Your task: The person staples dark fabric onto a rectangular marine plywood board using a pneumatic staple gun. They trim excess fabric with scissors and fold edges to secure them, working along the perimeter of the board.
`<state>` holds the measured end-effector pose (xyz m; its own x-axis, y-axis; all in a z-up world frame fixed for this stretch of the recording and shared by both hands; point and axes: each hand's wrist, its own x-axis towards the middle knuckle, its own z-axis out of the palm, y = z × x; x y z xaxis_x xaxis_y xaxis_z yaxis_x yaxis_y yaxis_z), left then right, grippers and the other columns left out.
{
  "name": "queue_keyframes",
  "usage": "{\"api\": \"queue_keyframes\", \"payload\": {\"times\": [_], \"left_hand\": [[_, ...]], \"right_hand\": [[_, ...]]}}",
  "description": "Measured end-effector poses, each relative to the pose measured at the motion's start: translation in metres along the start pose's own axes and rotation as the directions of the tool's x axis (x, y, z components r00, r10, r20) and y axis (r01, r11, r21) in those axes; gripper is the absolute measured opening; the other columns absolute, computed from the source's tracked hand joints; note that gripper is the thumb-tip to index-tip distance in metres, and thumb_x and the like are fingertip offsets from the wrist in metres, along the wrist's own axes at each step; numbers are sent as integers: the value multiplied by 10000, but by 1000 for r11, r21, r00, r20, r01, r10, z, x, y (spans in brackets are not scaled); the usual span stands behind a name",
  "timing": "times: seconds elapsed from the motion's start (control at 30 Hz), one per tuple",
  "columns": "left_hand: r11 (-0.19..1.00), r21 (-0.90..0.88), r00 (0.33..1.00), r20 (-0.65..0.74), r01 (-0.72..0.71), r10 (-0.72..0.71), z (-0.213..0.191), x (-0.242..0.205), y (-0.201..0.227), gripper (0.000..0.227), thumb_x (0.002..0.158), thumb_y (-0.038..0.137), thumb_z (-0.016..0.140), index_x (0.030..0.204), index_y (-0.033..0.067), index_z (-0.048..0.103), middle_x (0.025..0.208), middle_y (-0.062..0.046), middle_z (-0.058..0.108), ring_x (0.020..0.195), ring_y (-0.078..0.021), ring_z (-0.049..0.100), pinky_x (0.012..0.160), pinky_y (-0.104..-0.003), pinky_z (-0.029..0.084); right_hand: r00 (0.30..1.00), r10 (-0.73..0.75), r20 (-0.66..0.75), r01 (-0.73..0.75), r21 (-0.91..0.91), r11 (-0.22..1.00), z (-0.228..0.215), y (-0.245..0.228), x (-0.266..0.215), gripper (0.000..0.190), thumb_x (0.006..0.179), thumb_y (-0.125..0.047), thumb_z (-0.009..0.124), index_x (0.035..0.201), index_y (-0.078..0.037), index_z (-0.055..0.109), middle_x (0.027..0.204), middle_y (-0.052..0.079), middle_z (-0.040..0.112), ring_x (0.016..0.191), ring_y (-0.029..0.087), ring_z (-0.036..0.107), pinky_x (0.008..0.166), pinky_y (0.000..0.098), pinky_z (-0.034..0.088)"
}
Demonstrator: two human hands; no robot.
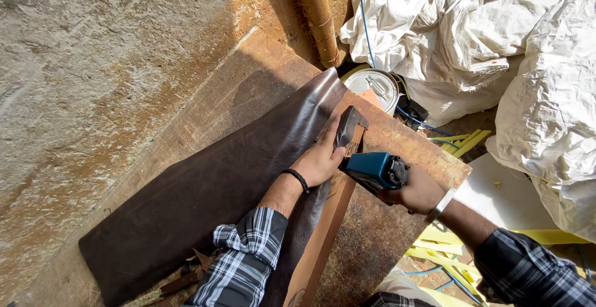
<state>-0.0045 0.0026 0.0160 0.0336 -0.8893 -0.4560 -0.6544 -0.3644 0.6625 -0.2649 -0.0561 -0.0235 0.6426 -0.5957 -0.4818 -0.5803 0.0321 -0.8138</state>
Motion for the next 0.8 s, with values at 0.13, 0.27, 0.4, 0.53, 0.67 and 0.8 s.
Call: {"api": "queue_keyframes", "payload": {"times": [0.13,0.27,0.4,0.53,0.67,0.8], "left_hand": [[941,-226,965,-130,-253,228,-5,-11,-13,738,1078,357,443,1647,133,29,1740,-176,58,1609,-298,64,1279,-410,142],[954,-219,974,-139,-206,179,3,-14,-23,771,1052,382,483,1646,113,71,1728,-182,105,1605,-291,98,1278,-402,158],[950,-247,978,-126,-192,165,6,-21,-24,779,1061,411,466,1647,100,59,1735,-183,83,1605,-297,60,1273,-409,145],[958,-230,983,-109,-172,150,7,-22,-18,814,1048,454,471,1645,101,45,1725,-190,95,1599,-302,86,1267,-415,163],[887,-434,988,-61,-156,143,11,-23,-19,866,1001,571,374,1657,117,38,1709,-182,146,1577,-289,166,1251,-418,214],[763,-585,960,-139,-276,241,17,-20,-26,871,1024,659,244,1661,82,106,1748,-177,94,1615,-275,82,1294,-406,129]], "right_hand": [[999,-25,-27,20,-195,981,-5,9,18,345,719,-301,847,951,-55,773,803,123,797,744,256,762,761,405,598],[992,64,-107,-104,-424,900,22,35,23,512,809,-425,780,1227,-145,685,962,165,765,881,320,742,850,433,583],[981,-17,-191,-86,-516,853,53,45,27,791,802,-378,747,1519,-182,474,1115,181,708,1019,348,703,871,450,575],[852,-319,-415,212,-283,935,72,22,23,616,831,-407,756,1380,-159,624,1266,189,635,1041,316,683,849,426,570],[974,224,36,-117,926,359,93,-35,49,473,1017,-562,559,981,-95,623,759,51,630,571,181,584,496,328,465],[869,276,-412,324,893,313,108,-67,74,410,1051,-386,590,905,-15,687,796,50,693,640,115,619,601,277,518]]}}
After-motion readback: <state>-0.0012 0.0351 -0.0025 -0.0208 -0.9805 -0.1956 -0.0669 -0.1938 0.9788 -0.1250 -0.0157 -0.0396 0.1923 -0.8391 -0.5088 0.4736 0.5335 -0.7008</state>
